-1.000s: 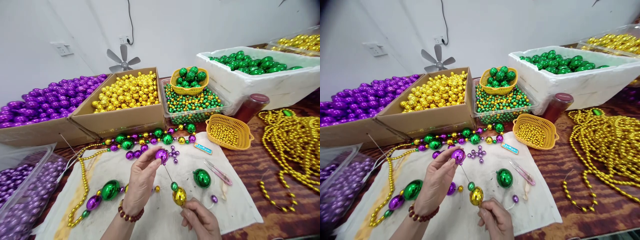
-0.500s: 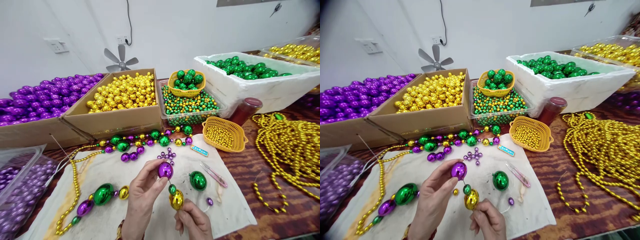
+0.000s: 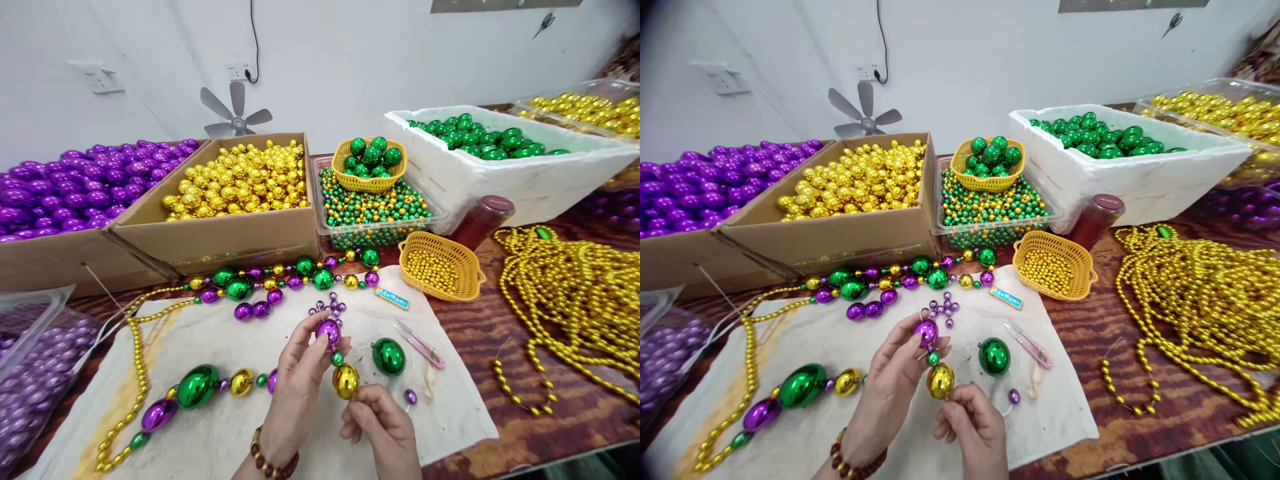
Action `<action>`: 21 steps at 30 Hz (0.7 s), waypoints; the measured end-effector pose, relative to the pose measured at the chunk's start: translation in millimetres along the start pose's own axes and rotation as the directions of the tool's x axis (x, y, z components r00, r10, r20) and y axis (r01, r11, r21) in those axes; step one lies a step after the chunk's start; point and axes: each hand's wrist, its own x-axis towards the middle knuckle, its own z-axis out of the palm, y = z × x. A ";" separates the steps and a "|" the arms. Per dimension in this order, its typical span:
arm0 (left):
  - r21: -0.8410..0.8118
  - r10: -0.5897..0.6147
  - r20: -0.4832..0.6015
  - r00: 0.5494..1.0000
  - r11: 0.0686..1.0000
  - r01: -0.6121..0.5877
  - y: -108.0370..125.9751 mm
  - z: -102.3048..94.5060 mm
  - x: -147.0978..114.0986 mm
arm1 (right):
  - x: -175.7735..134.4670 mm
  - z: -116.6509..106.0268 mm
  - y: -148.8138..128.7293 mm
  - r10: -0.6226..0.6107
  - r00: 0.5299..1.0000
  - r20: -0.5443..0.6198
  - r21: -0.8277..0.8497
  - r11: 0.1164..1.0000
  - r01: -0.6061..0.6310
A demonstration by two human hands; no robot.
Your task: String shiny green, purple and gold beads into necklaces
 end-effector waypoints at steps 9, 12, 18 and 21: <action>0.135 -0.050 0.034 0.998 0.990 0.045 -21.5 21.3 17.0 | 5.5 -2.5 -20.5 -0.044 0.998 0.035 -0.224 0.973 0.051; 0.259 -0.086 0.200 0.976 0.965 0.032 -18.9 30.5 19.6 | 17.6 -25.4 -59.8 -0.096 0.993 -0.062 -0.301 0.951 0.073; 0.437 -0.231 0.444 0.866 0.899 0.016 -19.6 57.2 14.4 | 43.9 -54.1 -104.6 -0.132 0.991 0.032 -0.204 0.970 0.136; 0.435 -0.269 0.499 0.824 0.900 0.031 -19.4 66.2 14.4 | 47.4 -56.6 -107.7 -0.149 0.989 0.002 -0.122 0.981 0.148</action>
